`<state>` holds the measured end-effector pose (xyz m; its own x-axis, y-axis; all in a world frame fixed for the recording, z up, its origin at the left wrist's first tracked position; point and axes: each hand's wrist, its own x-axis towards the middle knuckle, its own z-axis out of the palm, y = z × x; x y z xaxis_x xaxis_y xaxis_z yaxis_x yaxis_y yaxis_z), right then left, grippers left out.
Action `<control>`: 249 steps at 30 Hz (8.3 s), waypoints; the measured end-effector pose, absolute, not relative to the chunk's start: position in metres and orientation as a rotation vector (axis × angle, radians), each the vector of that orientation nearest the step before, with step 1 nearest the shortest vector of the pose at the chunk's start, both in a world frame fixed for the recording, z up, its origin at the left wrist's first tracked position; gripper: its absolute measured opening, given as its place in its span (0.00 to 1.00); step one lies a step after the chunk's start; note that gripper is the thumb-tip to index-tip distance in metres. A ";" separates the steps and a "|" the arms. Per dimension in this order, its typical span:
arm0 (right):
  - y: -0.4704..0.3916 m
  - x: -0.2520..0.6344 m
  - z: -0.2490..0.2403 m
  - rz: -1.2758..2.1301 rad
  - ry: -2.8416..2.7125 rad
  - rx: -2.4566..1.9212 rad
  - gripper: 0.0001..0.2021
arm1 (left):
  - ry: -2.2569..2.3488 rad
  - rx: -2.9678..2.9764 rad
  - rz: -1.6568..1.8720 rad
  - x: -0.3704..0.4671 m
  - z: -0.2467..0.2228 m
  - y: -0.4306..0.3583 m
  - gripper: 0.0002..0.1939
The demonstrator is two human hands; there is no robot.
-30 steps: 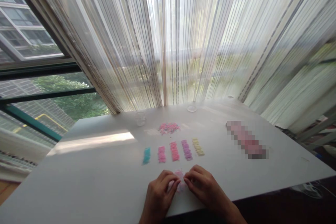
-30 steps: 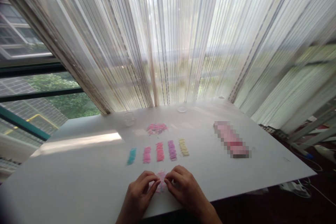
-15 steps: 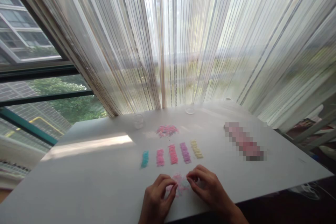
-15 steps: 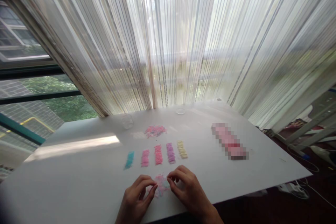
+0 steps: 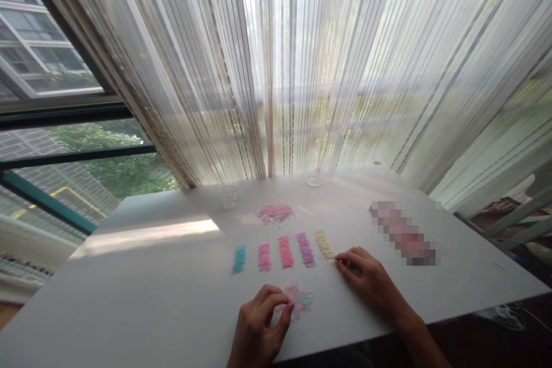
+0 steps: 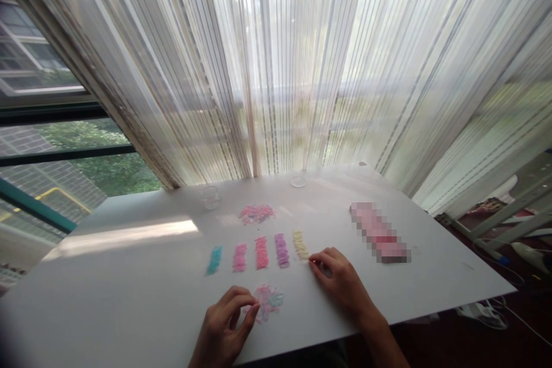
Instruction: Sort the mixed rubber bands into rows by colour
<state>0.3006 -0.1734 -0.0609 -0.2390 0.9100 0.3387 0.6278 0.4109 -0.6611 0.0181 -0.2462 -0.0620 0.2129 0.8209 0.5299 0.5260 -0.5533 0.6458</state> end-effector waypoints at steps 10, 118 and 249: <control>-0.178 0.298 -0.061 0.425 -1.989 -1.269 0.06 | 1.279 2.152 1.225 0.017 -0.061 -0.249 0.06; -0.213 0.215 -0.058 0.809 -1.937 -0.993 0.05 | 1.534 2.304 1.099 -0.001 -0.063 -0.255 0.11; -0.213 0.215 -0.052 0.723 -1.813 -1.187 0.09 | 1.822 1.920 0.882 0.024 -0.038 -0.206 0.09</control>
